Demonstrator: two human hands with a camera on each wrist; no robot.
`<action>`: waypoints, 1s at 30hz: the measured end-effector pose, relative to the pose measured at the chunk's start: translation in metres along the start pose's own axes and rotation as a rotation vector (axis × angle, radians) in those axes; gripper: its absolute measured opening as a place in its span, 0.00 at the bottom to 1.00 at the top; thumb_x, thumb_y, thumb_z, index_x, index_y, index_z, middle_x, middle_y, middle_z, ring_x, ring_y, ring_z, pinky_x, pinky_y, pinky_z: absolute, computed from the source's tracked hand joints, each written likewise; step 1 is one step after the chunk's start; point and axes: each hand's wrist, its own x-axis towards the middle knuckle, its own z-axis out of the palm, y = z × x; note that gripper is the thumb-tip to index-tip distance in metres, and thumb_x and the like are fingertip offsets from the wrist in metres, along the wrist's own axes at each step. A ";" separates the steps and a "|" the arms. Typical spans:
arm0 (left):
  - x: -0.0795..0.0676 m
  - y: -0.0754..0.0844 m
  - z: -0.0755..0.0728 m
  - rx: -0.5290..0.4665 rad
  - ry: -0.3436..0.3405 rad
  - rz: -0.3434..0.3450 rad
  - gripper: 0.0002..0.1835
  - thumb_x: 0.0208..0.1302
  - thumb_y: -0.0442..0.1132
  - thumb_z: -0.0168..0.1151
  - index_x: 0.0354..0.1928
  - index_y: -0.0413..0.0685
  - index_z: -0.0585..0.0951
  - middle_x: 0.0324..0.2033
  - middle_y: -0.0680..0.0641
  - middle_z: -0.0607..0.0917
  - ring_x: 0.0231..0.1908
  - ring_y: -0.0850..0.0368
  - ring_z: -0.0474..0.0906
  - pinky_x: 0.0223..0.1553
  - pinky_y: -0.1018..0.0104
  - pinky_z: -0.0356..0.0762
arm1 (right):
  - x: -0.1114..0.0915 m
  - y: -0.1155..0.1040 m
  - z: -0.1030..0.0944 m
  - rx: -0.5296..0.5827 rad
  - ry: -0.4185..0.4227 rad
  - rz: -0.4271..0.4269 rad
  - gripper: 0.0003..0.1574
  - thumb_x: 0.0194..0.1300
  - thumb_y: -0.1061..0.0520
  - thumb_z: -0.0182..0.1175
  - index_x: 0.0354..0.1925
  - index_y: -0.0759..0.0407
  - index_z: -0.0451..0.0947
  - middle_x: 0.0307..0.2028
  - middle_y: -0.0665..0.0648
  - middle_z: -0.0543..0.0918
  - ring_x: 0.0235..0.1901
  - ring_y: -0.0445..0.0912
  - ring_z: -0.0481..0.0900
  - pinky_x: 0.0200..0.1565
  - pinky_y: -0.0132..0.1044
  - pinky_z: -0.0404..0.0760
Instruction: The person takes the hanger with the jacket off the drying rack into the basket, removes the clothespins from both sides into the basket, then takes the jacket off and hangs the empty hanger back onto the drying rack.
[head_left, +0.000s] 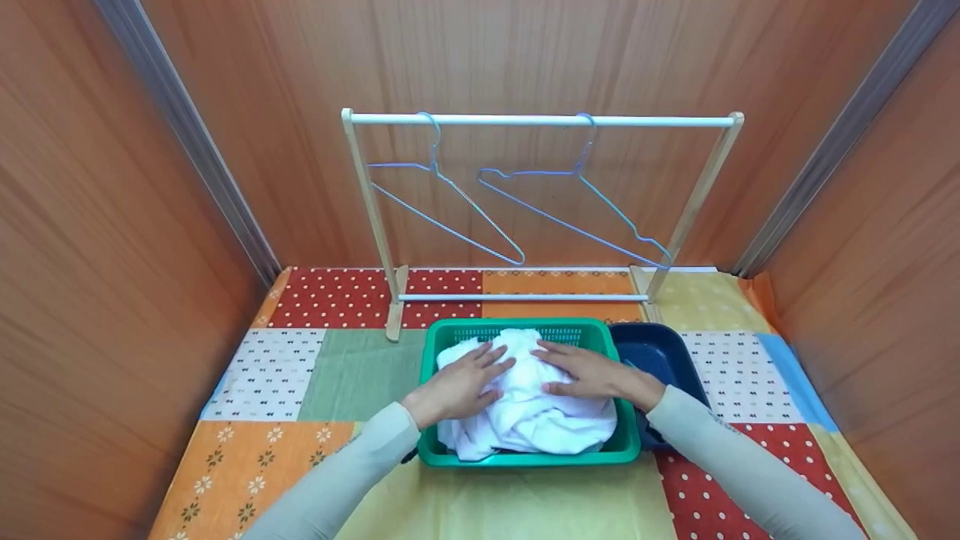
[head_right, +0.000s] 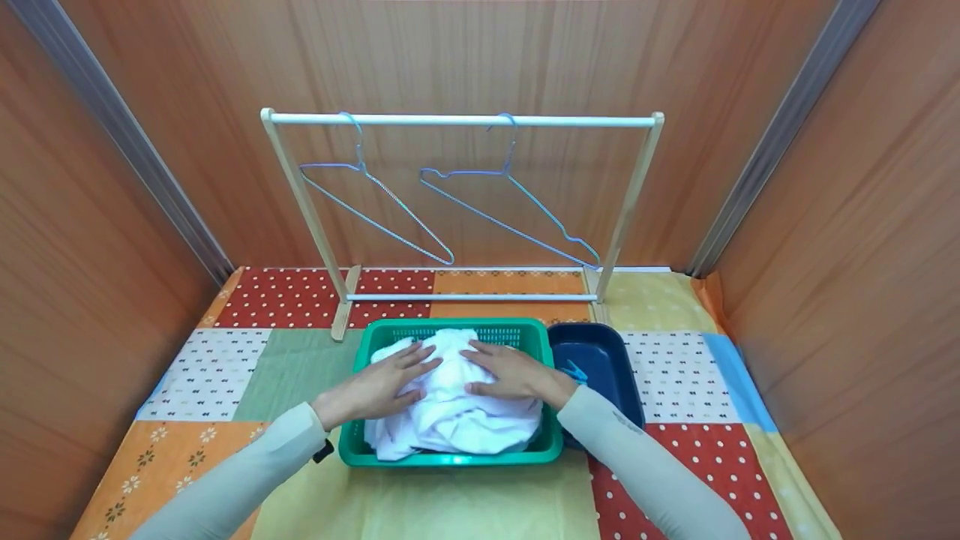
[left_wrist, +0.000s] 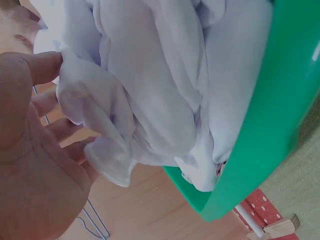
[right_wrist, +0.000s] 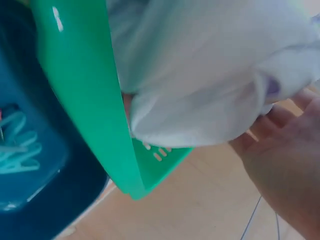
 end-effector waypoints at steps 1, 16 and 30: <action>-0.002 0.002 0.001 0.003 -0.014 -0.006 0.37 0.69 0.60 0.54 0.77 0.67 0.54 0.77 0.56 0.54 0.78 0.49 0.45 0.74 0.48 0.52 | -0.003 -0.002 0.003 -0.008 -0.001 0.003 0.45 0.69 0.30 0.49 0.77 0.39 0.50 0.78 0.50 0.50 0.77 0.57 0.51 0.70 0.62 0.59; -0.003 0.015 0.022 0.191 -0.179 -0.063 0.55 0.59 0.60 0.66 0.78 0.69 0.40 0.79 0.56 0.40 0.78 0.44 0.34 0.75 0.42 0.43 | -0.004 -0.017 0.034 -0.259 -0.106 0.074 0.47 0.75 0.36 0.44 0.79 0.48 0.35 0.80 0.55 0.37 0.78 0.56 0.41 0.72 0.58 0.58; 0.003 0.019 0.030 0.336 -0.217 -0.040 0.52 0.62 0.61 0.62 0.78 0.68 0.40 0.79 0.54 0.40 0.78 0.42 0.37 0.74 0.41 0.47 | -0.001 -0.022 0.051 -0.333 -0.130 0.125 0.47 0.76 0.36 0.41 0.79 0.51 0.34 0.80 0.57 0.36 0.78 0.56 0.40 0.71 0.60 0.59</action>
